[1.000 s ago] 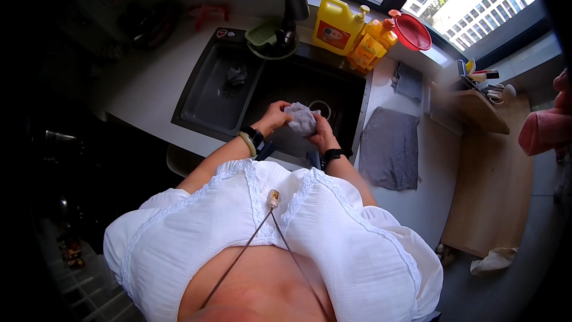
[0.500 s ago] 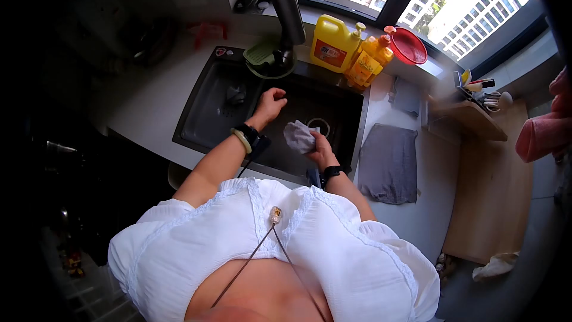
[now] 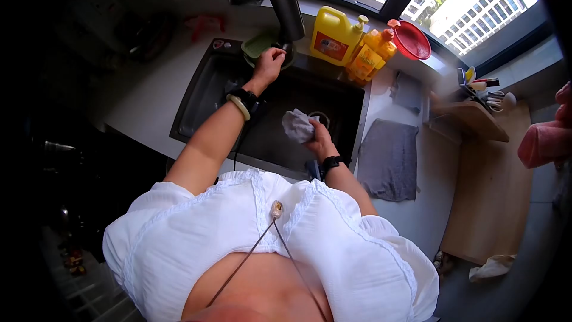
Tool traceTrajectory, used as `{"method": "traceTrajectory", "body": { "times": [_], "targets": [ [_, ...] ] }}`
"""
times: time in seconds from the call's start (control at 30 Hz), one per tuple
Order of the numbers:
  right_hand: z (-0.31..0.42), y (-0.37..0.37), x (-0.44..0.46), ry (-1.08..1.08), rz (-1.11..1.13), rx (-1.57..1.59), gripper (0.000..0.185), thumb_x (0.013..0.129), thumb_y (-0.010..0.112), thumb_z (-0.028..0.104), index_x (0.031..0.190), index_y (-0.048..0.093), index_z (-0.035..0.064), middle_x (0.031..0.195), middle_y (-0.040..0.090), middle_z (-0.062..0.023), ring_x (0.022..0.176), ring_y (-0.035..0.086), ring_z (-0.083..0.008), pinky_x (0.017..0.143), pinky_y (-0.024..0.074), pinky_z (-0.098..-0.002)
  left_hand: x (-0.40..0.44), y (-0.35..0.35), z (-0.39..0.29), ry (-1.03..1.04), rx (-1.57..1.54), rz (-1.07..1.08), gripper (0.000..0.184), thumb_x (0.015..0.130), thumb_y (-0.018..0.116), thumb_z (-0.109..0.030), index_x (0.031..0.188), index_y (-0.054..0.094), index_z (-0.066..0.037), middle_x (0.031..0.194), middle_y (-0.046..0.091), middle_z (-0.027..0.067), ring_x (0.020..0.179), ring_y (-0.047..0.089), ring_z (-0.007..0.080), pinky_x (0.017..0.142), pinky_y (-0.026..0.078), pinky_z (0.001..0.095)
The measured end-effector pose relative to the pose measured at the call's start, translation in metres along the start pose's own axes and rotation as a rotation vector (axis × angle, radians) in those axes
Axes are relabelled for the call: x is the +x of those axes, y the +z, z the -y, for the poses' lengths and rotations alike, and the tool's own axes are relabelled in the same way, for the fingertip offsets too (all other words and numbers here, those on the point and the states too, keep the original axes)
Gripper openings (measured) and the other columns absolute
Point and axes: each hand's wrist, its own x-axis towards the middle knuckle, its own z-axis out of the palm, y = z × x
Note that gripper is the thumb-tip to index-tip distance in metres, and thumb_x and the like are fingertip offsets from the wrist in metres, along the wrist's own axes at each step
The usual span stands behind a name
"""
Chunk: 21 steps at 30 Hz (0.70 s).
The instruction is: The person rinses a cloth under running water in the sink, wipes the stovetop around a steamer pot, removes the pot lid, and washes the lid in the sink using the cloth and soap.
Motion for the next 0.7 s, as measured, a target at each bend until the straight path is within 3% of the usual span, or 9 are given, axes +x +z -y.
{"method": "traceTrajectory", "body": {
  "times": [0.37, 0.47, 0.57, 0.7],
  "targets": [
    [-0.002, -0.008, 0.015, 0.038, 0.011, 0.035, 0.032, 0.088, 0.051, 0.018, 0.119, 0.049, 0.0074, 0.119, 0.055, -0.0107, 0.109, 0.053, -0.0283, 0.098, 0.0383, -0.0463, 0.016, 0.000, 0.017, 0.023, -0.035, -0.047, 0.016, 0.085, 0.056, -0.013, 0.090, 0.064, 0.000, 0.077, 0.064, 0.0052, 0.072, 0.058, 0.0112, 0.067, 0.045, 0.0258],
    [-0.002, 0.000, 0.011, 0.038, 0.004, 0.020, 0.030, 0.088, 0.052, 0.018, 0.116, 0.052, 0.0069, 0.116, 0.057, -0.0101, 0.107, 0.054, -0.0273, 0.097, 0.0391, -0.0449, 0.019, -0.002, 0.018, 0.037, -0.011, -0.075, 0.018, 0.083, 0.057, -0.017, 0.084, 0.064, 0.000, 0.072, 0.065, 0.0111, 0.067, 0.063, 0.0207, 0.063, 0.047, 0.0317],
    [-0.003, 0.012, 0.000, 0.034, -0.026, 0.011, 0.029, 0.087, 0.053, 0.019, 0.114, 0.053, 0.0069, 0.115, 0.058, -0.0098, 0.106, 0.054, -0.0266, 0.097, 0.0391, -0.0443, 0.022, -0.003, 0.021, 0.048, -0.024, -0.060, 0.019, 0.083, 0.057, -0.018, 0.084, 0.064, 0.000, 0.072, 0.065, 0.0115, 0.068, 0.063, 0.0212, 0.062, 0.047, 0.0318],
    [-0.004, 0.017, -0.003, 0.026, -0.040, 0.002, 0.030, 0.086, 0.055, 0.019, 0.115, 0.053, 0.0076, 0.116, 0.057, -0.0097, 0.107, 0.054, -0.0262, 0.097, 0.0386, -0.0445, 0.022, -0.003, 0.016, 0.014, -0.091, -0.059, 0.016, 0.083, 0.056, -0.016, 0.078, 0.064, -0.003, 0.068, 0.061, 0.0065, 0.062, 0.058, 0.0171, 0.058, 0.045, 0.0322]
  ]
}}
